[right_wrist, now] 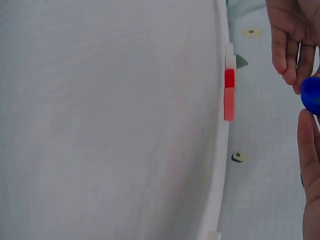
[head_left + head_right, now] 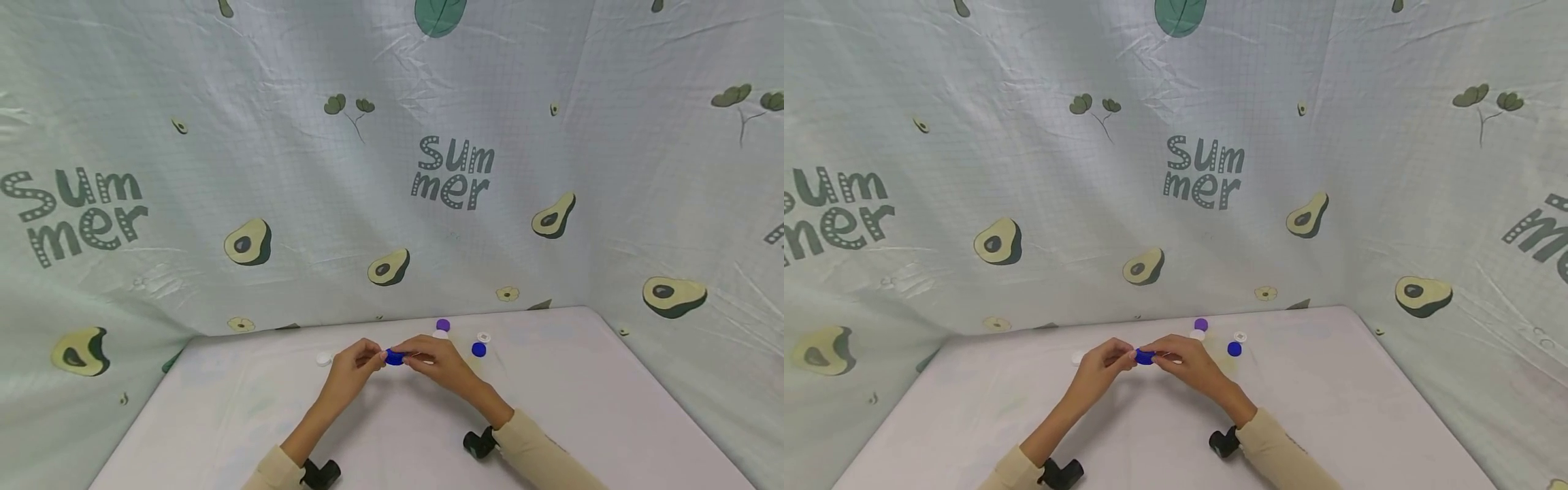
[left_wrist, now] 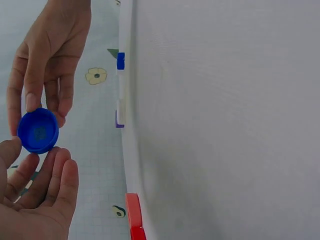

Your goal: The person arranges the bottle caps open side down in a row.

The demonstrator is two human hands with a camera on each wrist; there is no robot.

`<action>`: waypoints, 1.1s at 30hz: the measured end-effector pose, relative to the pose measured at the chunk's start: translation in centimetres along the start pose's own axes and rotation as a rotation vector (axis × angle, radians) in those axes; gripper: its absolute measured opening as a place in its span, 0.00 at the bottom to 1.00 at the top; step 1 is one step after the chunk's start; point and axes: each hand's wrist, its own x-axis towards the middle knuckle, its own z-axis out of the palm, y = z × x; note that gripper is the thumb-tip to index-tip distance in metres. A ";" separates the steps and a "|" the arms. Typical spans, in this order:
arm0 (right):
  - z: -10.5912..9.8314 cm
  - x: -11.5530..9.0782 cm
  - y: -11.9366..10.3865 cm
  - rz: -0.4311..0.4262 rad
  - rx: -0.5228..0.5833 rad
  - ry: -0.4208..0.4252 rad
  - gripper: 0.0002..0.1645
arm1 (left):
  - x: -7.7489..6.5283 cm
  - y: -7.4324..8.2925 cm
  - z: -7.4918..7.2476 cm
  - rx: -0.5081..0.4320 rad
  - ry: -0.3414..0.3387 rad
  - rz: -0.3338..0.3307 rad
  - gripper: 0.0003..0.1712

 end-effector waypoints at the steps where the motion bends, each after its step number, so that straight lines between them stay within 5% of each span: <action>1: 0.2 0.1 0.0 -0.006 -0.004 0.009 0.18 | -0.1 0.0 -0.1 -0.002 0.000 -0.001 0.09; 11: 3.3 1.4 -2.0 0.199 0.088 0.008 0.26 | -2.0 -0.3 -2.2 0.035 0.036 -0.024 0.15; 24: 8.2 4.1 -2.8 0.285 0.065 -0.008 0.23 | -4.2 -1.8 -6.3 0.134 0.084 -0.057 0.15; 33: 10.1 5.6 -2.9 0.309 0.046 -0.005 0.22 | -4.3 -2.0 -8.3 0.204 0.130 -0.063 0.14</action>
